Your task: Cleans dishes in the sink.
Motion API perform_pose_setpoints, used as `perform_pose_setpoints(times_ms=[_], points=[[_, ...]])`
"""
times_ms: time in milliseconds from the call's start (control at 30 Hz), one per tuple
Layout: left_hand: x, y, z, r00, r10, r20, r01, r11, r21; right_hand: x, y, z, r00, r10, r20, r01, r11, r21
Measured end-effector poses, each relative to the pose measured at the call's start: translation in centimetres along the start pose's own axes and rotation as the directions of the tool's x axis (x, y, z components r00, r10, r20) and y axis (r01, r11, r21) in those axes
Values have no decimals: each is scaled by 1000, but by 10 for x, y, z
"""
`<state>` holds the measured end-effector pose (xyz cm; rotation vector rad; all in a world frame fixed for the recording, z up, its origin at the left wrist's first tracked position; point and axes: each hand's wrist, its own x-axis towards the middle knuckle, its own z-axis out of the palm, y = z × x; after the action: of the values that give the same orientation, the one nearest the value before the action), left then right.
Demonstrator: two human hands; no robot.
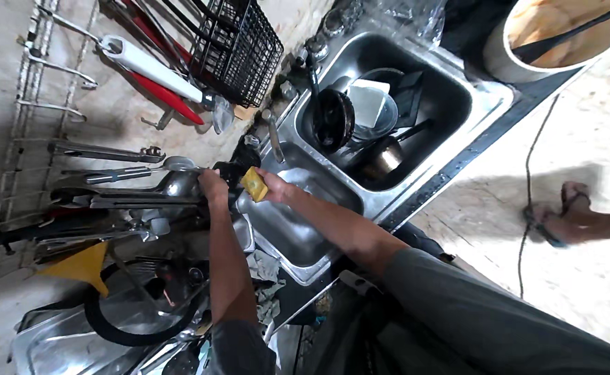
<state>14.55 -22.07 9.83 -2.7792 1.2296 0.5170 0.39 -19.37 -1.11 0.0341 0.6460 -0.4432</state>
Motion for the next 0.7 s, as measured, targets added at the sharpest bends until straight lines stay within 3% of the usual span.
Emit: perform_pose_setpoints(times_ms=[533, 700], points=[[-2, 3, -10, 999, 43, 10, -44, 999, 31, -5, 4, -13, 1000, 1, 1, -1, 999, 32], [-6, 2, 4, 996, 78, -37, -76, 996, 51, -3, 6, -17, 1000, -7, 25, 5, 999, 44]])
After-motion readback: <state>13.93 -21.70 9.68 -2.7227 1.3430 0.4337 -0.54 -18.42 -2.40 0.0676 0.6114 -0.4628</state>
